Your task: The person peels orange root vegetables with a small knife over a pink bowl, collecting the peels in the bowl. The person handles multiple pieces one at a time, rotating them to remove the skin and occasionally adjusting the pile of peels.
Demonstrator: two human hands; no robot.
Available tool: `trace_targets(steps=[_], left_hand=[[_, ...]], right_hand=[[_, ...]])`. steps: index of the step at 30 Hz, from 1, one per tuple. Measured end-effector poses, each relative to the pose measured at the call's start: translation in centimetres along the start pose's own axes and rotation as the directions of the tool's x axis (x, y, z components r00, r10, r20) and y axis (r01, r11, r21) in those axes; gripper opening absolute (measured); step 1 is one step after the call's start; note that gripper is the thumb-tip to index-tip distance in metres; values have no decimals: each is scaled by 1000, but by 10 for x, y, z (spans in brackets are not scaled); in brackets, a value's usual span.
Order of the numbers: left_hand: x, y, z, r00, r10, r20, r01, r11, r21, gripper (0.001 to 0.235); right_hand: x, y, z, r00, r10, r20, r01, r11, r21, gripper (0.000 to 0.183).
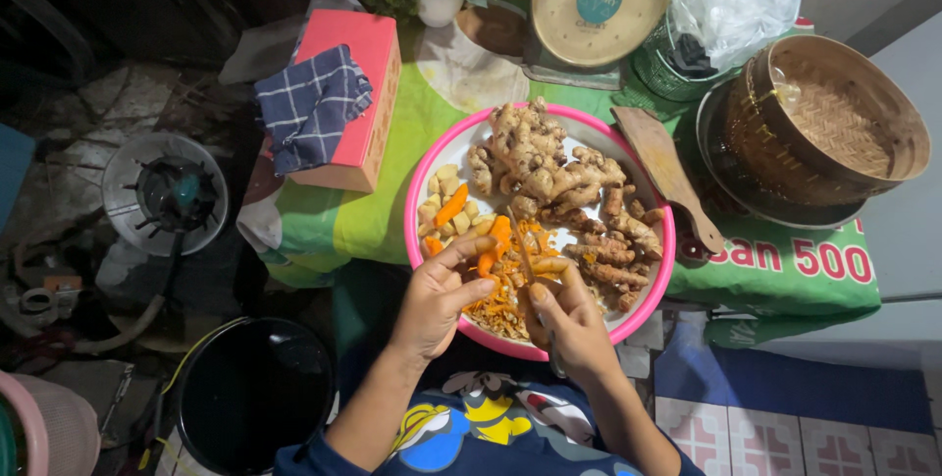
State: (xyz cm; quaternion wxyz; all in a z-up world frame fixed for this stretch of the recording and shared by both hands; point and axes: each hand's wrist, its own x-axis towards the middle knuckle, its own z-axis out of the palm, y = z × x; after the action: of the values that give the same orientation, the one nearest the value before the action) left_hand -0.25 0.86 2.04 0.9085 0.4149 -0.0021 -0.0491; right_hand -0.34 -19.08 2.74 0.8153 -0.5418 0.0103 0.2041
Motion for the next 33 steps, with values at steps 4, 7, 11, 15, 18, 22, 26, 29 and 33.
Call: trace_targets(steps=[4,7,11,15,18,22,26,29,33], left_hand=[[-1,0,-3,999,-34,3,34,999,-37,53],[-1,1,-3,998,-63,0,63,994,-89,55],[-2,4,-2,998,-62,18,63,995,-81,55],[-3,4,-1,997,-68,23,70,994,-88,55],[-1,1,-2,999,-39,-25,36,993,-110,47],[3,-3,-7,999,-9,-39,3,988,-151,34],[4,-6,-7,999,-26,-34,21,990,-141,30],[5,-6,-5,996,-78,-33,74,992,-104,31],[6,-9,-7,997,-79,0,78,989,126,45]], right_hand=[[-6,-4,1,993,-25,118,42,989,-141,40],[-6,-3,0,989,-5,147,35,980,-198,46],[-5,0,-1,985,-18,174,53,978,-201,47],[-6,1,-1,971,-50,233,86,985,-150,50],[-5,1,2,992,-11,129,38,978,-207,47],[-2,0,6,987,-147,59,158,950,-271,48],[3,0,3,968,-250,14,177,644,-744,62],[11,7,-4,945,-323,59,262,634,-728,44],[17,27,-26,976,-213,40,190,751,-632,23]])
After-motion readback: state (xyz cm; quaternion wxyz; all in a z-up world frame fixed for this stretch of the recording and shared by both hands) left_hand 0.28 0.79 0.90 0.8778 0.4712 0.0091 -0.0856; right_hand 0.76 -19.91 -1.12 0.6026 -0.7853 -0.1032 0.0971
